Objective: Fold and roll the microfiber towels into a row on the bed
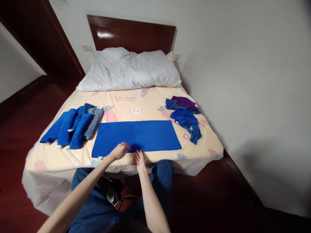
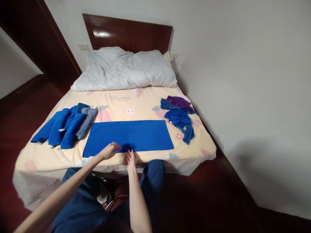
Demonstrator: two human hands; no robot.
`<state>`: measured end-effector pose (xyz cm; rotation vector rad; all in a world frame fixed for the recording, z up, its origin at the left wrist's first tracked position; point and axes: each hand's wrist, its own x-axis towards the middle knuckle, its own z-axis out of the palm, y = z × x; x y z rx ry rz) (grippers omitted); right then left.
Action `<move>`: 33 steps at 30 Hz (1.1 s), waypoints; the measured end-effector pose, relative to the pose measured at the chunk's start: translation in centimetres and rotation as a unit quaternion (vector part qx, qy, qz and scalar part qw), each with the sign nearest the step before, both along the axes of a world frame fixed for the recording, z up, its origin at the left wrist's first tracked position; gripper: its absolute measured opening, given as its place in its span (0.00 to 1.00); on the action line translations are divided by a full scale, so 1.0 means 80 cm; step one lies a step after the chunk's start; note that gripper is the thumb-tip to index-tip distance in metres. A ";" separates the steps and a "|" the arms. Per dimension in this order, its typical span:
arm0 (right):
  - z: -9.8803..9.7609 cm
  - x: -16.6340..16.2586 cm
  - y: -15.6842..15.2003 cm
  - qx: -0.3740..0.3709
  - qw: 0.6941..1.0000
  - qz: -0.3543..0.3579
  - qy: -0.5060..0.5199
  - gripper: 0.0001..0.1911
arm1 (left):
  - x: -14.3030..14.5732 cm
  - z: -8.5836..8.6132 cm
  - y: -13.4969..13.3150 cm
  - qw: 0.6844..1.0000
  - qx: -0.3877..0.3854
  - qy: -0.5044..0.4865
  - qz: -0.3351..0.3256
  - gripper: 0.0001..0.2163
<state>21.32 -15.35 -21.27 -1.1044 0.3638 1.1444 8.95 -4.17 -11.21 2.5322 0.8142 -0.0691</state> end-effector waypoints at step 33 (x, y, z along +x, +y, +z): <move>0.000 -0.033 -0.003 -0.001 0.984 -0.125 -0.125 0.22 | 0.233 -0.012 0.248 0.976 -0.004 -0.020 0.218 0.14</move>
